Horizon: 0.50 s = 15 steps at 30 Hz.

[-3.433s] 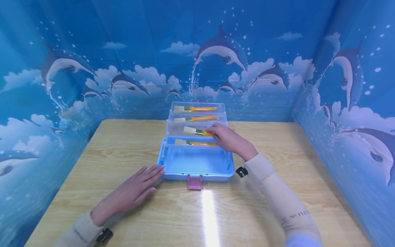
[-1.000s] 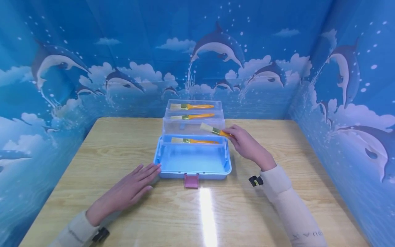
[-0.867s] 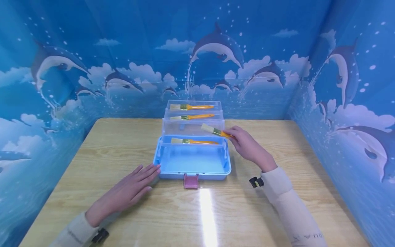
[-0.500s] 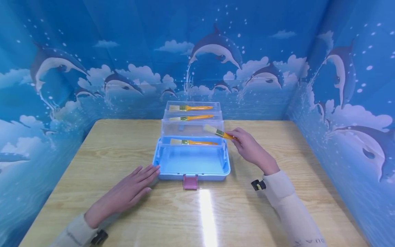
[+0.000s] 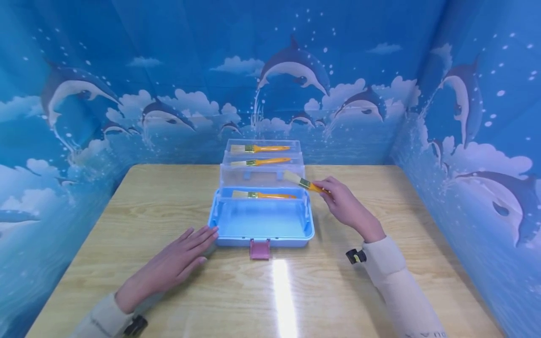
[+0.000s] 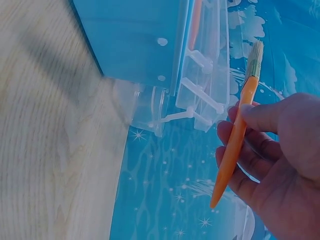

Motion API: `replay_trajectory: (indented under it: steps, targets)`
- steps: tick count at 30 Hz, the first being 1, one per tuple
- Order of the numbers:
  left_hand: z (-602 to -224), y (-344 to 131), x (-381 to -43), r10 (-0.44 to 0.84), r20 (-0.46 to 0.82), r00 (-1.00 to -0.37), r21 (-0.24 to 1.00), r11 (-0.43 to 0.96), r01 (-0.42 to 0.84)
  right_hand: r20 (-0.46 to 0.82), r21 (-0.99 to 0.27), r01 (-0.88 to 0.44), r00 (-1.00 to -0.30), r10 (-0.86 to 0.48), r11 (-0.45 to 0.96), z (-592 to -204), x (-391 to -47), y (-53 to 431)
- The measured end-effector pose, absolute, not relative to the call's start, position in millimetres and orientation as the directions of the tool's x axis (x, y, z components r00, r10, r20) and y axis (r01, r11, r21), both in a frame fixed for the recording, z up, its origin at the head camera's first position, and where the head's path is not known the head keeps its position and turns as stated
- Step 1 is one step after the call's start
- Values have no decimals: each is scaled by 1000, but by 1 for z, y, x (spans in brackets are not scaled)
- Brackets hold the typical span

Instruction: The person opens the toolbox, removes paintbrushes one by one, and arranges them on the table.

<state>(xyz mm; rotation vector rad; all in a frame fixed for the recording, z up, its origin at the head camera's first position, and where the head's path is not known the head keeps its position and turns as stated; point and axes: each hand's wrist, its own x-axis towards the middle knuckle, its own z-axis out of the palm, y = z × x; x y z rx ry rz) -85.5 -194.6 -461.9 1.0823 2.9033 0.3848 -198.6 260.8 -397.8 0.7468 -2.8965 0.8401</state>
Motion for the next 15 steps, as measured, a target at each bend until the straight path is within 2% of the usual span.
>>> replay_trajectory:
  steps: [15]
  targets:
    - [-461, -194, -85, 638, 47, -768, 249, 737, 628, 206, -498, -432, -901, -382, 752, -406, -195, 270]
